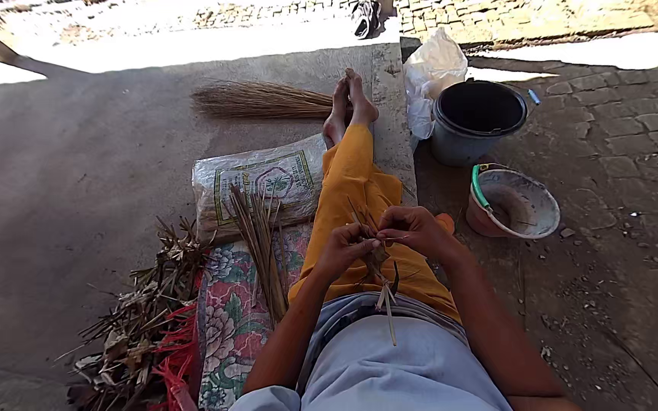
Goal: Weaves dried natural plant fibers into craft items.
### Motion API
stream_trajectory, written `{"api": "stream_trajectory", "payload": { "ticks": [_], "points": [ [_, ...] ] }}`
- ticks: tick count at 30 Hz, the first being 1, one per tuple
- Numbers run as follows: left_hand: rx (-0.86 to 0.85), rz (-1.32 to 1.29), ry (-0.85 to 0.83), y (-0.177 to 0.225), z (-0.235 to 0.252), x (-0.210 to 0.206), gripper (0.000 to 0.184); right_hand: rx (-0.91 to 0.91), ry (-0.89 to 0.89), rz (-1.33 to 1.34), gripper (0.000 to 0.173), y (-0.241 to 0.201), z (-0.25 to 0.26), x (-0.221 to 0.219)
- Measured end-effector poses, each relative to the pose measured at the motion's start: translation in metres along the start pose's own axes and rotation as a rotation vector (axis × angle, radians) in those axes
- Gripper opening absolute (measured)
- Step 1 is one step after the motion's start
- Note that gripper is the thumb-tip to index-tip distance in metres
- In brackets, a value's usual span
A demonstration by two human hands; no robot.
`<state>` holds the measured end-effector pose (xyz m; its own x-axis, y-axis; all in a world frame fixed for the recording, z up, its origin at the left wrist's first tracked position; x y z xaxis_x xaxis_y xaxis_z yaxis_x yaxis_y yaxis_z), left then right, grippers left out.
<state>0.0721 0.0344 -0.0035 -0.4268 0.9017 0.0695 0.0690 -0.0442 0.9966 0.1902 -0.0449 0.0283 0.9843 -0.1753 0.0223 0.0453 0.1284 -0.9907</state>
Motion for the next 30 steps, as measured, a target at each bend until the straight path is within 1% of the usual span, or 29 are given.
{"api": "stream_trajectory", "payload": {
  "ticks": [1, 3, 6, 9, 10, 11, 13, 16, 20, 23, 26, 28, 30],
  "points": [
    [0.013, -0.011, 0.022, -0.001, 0.0, 0.001, 0.006, 0.013, -0.008, 0.036, 0.002, 0.002, -0.001, 0.001],
    [0.042, -0.03, 0.076, -0.004, -0.001, 0.004, 0.005, 0.031, -0.023, 0.09, 0.012, 0.008, -0.003, 0.003],
    [0.07, -0.036, 0.128, -0.008, -0.001, 0.008, 0.004, 0.032, 0.012, 0.092, 0.018, 0.016, -0.003, 0.003],
    [0.072, -0.038, 0.092, -0.005, -0.001, 0.007, 0.004, 0.0, 0.139, 0.073, 0.012, 0.019, -0.001, 0.003],
    [0.074, -0.043, 0.069, -0.004, -0.002, 0.008, 0.008, -0.006, 0.156, 0.068, 0.011, 0.02, 0.0, 0.003],
    [0.081, -0.052, 0.053, -0.004, -0.003, 0.009, 0.013, -0.009, 0.161, 0.067, 0.011, 0.021, 0.0, 0.004],
    [0.113, -0.084, 0.075, -0.006, -0.004, 0.011, 0.016, -0.03, 0.153, 0.083, 0.012, 0.022, 0.0, 0.004],
    [0.175, -0.123, 0.139, -0.011, -0.005, 0.012, 0.014, -0.06, 0.131, 0.101, 0.013, 0.023, 0.0, 0.001],
    [0.191, -0.166, 0.159, -0.016, -0.005, 0.01, 0.007, -0.059, 0.09, 0.132, 0.008, 0.023, -0.001, -0.002],
    [0.173, -0.171, 0.196, -0.015, -0.005, 0.011, 0.005, -0.073, 0.095, 0.141, 0.01, 0.024, 0.0, -0.003],
    [0.093, -0.075, 0.243, -0.011, -0.006, 0.015, 0.003, -0.135, 0.121, 0.094, 0.013, 0.025, 0.001, -0.002],
    [0.042, 0.005, 0.263, -0.009, -0.006, 0.017, 0.005, -0.168, 0.124, 0.089, 0.011, 0.027, 0.002, -0.002],
    [0.027, 0.035, 0.264, -0.008, -0.005, 0.018, 0.006, -0.169, 0.106, 0.108, 0.008, 0.029, 0.002, -0.004]
  ]
}}
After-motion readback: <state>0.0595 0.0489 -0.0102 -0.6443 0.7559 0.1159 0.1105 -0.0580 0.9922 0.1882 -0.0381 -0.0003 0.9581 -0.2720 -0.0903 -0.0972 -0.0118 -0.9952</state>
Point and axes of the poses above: each hand's wrist, its own z-axis towards the middle knuckle, its own x-axis out of the back of the hand, y = z × x, the point moved 8 cm from there along z, towards the middle knuckle, and after that the axes turned 10 degrees about z, right-handed, at the moved point
